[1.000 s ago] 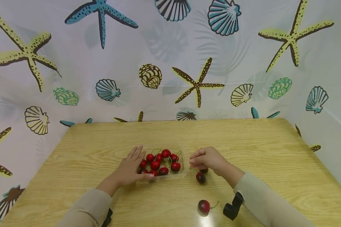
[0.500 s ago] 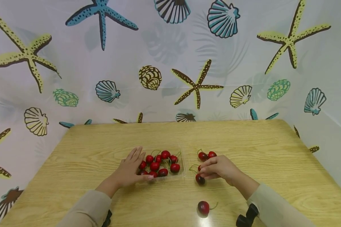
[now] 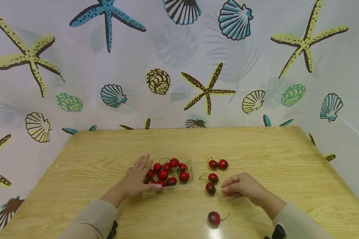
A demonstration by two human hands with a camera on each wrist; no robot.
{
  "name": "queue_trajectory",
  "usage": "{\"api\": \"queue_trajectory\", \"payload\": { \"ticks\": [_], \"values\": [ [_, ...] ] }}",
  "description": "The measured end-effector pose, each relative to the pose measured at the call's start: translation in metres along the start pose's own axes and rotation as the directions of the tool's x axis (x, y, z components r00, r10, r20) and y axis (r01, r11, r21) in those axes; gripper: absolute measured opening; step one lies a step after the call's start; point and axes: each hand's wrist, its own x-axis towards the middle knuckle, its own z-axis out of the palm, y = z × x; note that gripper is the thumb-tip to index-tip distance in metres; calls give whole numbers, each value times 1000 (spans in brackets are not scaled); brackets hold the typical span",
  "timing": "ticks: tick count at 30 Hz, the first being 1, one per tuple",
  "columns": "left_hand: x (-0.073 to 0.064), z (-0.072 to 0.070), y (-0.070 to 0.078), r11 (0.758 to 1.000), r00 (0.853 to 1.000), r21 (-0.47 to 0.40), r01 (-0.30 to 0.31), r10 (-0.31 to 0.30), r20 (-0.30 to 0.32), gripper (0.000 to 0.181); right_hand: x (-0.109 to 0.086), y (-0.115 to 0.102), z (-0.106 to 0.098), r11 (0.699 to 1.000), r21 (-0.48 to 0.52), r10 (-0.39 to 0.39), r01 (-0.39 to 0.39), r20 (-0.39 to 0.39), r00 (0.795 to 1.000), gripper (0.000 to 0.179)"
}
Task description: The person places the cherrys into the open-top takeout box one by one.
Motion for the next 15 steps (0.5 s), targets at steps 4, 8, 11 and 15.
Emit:
{"api": "queue_trajectory", "payload": {
  "ticks": [4, 8, 11, 15],
  "values": [
    [0, 0, 0, 1000, 1000, -9, -4, 4, -8, 95, -4, 9, -4, 1000, -25, 9, -8, 37, 999, 32],
    [0, 1, 0, 1000, 1000, -20, -11, 10, -22, 95, -7, 17, -7, 999, -45, 12, -9, 71, 997, 34],
    [0, 1, 0, 1000, 1000, -20, -9, 9, -21, 95, -8, 20, -8, 997, -81, 21, -15, 70, 997, 35],
    [0, 0, 0, 1000, 1000, -8, -1, 1, -4, 95, -10, 24, -7, 991, -127, 42, -32, 74, 996, 33]
  ]
}}
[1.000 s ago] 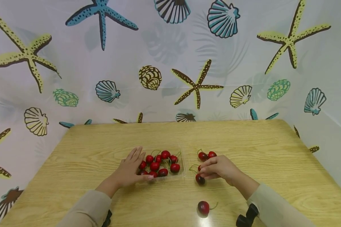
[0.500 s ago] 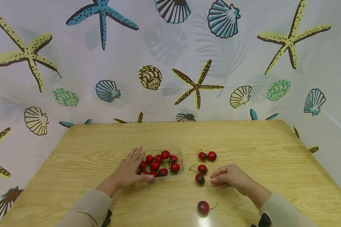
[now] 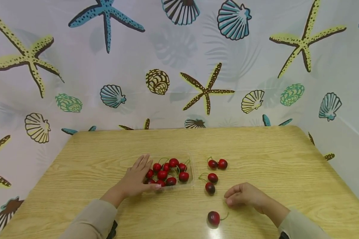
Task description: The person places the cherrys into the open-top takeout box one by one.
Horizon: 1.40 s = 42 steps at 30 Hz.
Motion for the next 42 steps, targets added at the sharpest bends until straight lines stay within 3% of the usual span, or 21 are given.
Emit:
{"api": "queue_trajectory", "payload": {
  "ticks": [5, 11, 17, 27, 34, 42],
  "values": [
    [0, -1, -1, 1000, 1000, 3, 4, -4, 4, 95, -2, 4, 3, 1000, 15, 17, -18, 36, 999, 28],
    [-1, -3, -1, 1000, 1000, -7, 4, -4, 6, 94, -4, 6, 4, 999, -15, -27, 28, 85, 996, 25],
    [0, -3, -2, 1000, 1000, -9, 5, -5, 3, 95, -4, 8, 7, 991, -99, -82, 93, 105, 991, 22],
    [1, -4, -1, 1000, 1000, -19, 3, -3, 2, 95, -5, 6, 15, 948, -264, -144, 178, 143, 979, 20],
    [0, -2, -1, 1000, 1000, -13, 2, -2, 4, 95, -5, 8, 17, 930, -301, -176, 212, 141, 974, 16],
    [0, 0, -1, 1000, 1000, -13, 5, -5, 5, 96, -6, 11, 19, 923, -329, -167, 197, 117, 979, 11]
  ]
}}
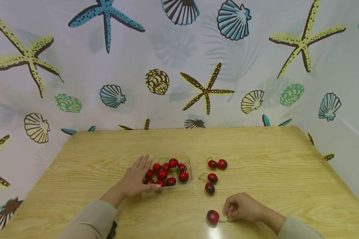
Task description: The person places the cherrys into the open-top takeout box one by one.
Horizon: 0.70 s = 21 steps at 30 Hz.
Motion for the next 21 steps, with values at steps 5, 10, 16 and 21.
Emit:
{"api": "queue_trajectory", "payload": {
  "ticks": [5, 10, 16, 21],
  "values": [
    [-1, -2, 0, 1000, 1000, -1, 1, -1, 1, 95, 0, 1, 0, 1000, -1, -13, 13, -15, 1000, 9],
    [-1, -2, 1, 1000, 1000, -6, 1, -1, 4, 96, -1, -1, 0, 1000, 8, -14, 14, -21, 1000, 9],
    [-1, -1, 1, 1000, 1000, -7, 2, -2, 1, 95, 1, -7, 0, 999, -30, -36, 35, -48, 998, 12],
    [-1, -1, 1, 1000, 1000, -10, -1, 1, 0, 95, 3, -14, -1, 998, -37, -62, 60, -75, 995, 12]
  ]
}}
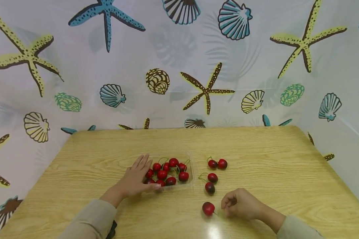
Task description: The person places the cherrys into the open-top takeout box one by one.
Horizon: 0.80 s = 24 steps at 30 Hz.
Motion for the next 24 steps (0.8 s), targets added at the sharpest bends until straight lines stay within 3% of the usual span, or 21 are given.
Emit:
{"api": "queue_trajectory", "payload": {
  "ticks": [13, 24],
  "values": [
    [0, -2, 2, 1000, 1000, 5, 1, -1, 3, 95, 5, -18, -10, 998, 58, -26, 29, -47, 999, 10],
    [1, -1, 2, 1000, 1000, 10, -3, 3, 6, 94, 24, -32, -19, 995, 85, -45, 59, -161, 986, 10]
  ]
}}
